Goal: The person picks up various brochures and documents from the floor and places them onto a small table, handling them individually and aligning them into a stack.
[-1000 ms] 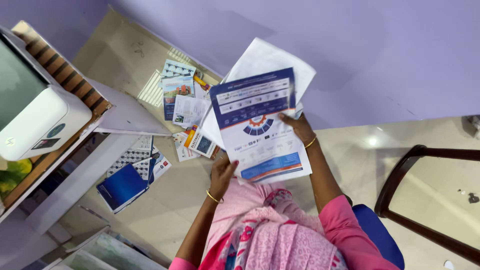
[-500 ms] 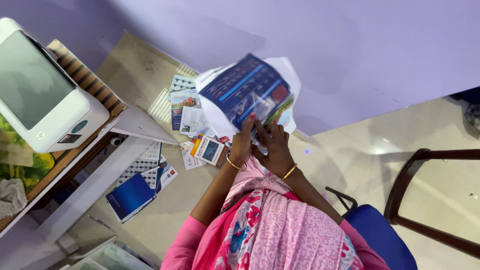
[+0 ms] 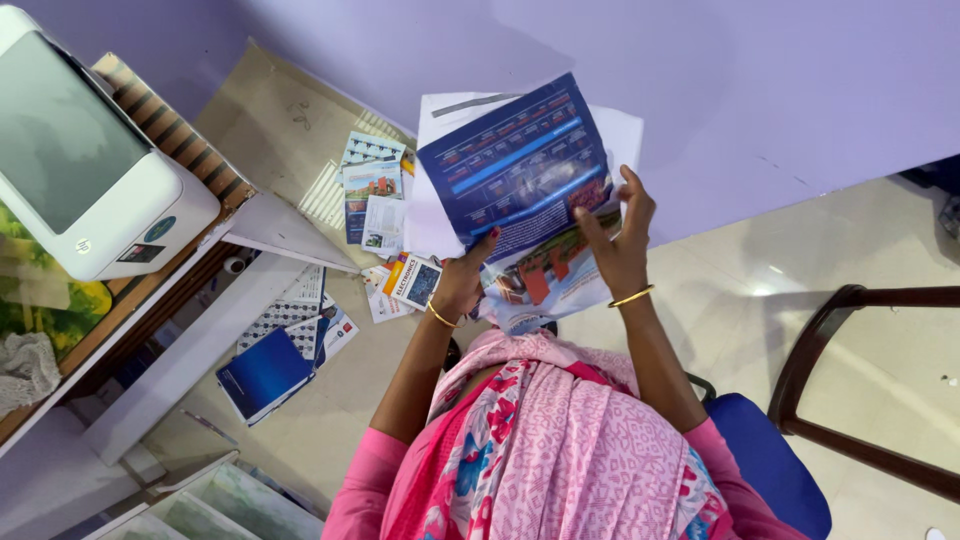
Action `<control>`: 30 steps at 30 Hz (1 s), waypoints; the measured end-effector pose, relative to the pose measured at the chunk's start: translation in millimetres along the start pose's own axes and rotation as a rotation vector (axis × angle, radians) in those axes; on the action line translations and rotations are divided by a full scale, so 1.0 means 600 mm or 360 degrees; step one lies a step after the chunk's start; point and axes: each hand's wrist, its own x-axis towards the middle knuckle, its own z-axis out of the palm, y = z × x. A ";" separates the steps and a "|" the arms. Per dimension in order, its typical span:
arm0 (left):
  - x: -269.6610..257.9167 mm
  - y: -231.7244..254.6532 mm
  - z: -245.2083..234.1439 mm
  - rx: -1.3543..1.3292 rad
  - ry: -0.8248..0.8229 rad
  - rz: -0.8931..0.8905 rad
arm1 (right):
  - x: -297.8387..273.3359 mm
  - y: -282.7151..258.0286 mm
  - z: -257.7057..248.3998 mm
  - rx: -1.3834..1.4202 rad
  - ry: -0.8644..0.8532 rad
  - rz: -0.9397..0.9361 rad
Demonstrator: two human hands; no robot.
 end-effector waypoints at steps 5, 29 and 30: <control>-0.024 0.024 -0.017 0.0071 0.0440 -0.0488 | -0.013 0.089 0.009 0.1017 -0.0781 0.1275; 0.003 0.059 -0.038 0.0612 0.0738 0.0466 | 0.014 0.074 0.017 0.1667 -0.0740 0.1219; -0.001 0.078 -0.032 0.0665 0.0705 0.0635 | 0.026 0.083 -0.003 0.1634 -0.0652 0.1118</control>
